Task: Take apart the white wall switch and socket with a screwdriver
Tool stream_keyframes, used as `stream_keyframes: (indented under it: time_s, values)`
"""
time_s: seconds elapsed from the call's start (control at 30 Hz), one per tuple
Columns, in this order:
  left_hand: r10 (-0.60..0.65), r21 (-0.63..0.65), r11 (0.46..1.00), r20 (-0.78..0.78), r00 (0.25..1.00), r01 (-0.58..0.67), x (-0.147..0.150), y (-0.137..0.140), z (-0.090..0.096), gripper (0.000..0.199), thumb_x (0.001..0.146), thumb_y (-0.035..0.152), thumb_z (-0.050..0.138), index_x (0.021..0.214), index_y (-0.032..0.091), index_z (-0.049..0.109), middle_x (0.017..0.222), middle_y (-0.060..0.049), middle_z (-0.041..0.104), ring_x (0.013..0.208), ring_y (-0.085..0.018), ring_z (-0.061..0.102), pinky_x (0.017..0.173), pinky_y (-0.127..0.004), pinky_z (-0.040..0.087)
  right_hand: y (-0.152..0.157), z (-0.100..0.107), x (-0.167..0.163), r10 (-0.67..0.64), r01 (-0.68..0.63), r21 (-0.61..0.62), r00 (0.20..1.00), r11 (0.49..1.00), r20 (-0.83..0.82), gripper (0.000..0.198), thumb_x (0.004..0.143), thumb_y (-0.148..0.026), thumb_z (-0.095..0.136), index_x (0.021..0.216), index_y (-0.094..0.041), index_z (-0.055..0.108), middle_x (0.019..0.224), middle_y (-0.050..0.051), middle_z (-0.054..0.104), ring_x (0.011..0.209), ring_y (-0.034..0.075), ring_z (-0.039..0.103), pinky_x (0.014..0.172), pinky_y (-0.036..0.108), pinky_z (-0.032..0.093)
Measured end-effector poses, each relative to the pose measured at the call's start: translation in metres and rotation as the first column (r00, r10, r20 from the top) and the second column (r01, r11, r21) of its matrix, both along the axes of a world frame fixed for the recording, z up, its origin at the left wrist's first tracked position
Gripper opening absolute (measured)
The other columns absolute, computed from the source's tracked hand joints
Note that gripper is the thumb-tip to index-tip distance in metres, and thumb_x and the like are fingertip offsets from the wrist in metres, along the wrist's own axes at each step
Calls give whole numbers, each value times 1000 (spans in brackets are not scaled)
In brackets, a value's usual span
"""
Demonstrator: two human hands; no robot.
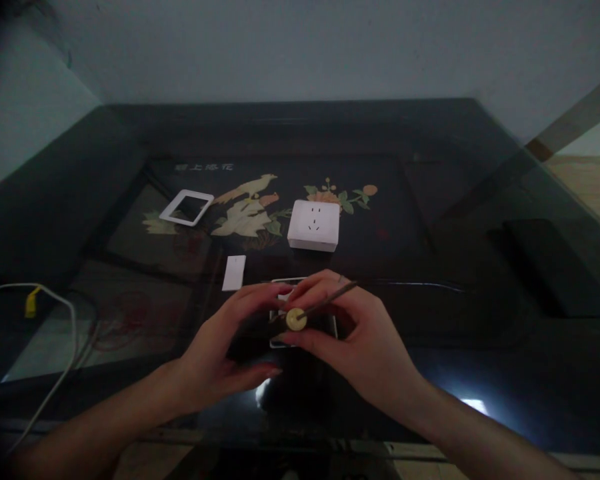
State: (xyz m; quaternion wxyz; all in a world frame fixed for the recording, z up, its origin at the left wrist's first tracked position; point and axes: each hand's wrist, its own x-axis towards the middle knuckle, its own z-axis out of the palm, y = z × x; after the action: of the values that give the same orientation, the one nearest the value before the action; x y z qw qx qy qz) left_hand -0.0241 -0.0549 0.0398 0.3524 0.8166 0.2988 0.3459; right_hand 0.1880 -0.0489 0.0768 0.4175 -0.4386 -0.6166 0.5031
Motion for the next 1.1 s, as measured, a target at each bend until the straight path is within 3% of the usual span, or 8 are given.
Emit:
stream_keyframes:
  time_s: [0.17,0.27,0.37,0.43,0.6,0.73,0.9,1.1]
  values:
    - [85,12,996,-78,993,-84,-5,-2,-2,61,96,17,56,149,32,29,131,-5,63,114,-17,65,98,-30,55,5,-11,-4,-93,10,313,963,950,254,12,82,-30,75,92,-24,72,99,5,66,94,20,66,84,36,58]
    - [190,3,981,-141,972,-192,-12,6,-3,50,97,15,51,144,27,38,126,-6,66,111,-17,66,96,-29,55,10,-29,11,-78,-133,397,878,908,473,51,82,-48,72,125,-23,62,121,13,60,117,29,58,98,49,53]
    - [281,12,959,-157,947,-282,-19,15,-2,38,98,15,47,136,22,49,126,-6,66,114,-17,64,99,-29,52,10,-49,25,56,-350,319,746,881,663,106,61,-69,77,147,-22,38,149,21,41,139,42,38,106,63,44]
    - [337,3,940,-158,928,-341,-23,21,0,36,97,18,49,133,21,52,122,-6,67,111,-17,65,97,-29,53,8,-61,28,105,-424,263,671,867,734,118,58,-67,80,152,-23,25,155,22,33,143,44,32,109,66,38]
    - [390,56,920,-204,898,-387,-33,28,7,23,92,27,62,114,21,65,107,-3,74,94,-16,70,85,-24,56,6,-69,31,70,-340,222,669,914,740,109,68,-36,84,152,-26,15,146,19,42,135,36,47,108,59,45]
    - [365,204,927,-295,883,-314,-42,32,10,17,94,31,60,105,22,70,95,0,76,83,-14,72,80,-21,57,12,-60,47,32,-250,222,728,942,685,90,71,-35,79,144,-26,28,141,17,44,131,34,50,106,55,47]
    - [383,378,890,-314,869,-256,-49,33,7,18,96,33,58,107,24,68,91,1,75,76,-13,72,72,-20,57,20,-48,70,-27,-192,248,738,950,674,87,73,-36,77,145,-26,31,141,16,44,132,35,48,106,56,46]
    - [384,429,878,-371,846,-210,-52,28,5,24,95,37,59,117,32,66,91,1,74,73,-17,72,66,-28,58,20,-45,72,-30,-219,272,726,937,687,89,73,-34,78,147,-27,29,141,15,44,131,34,49,106,54,46]
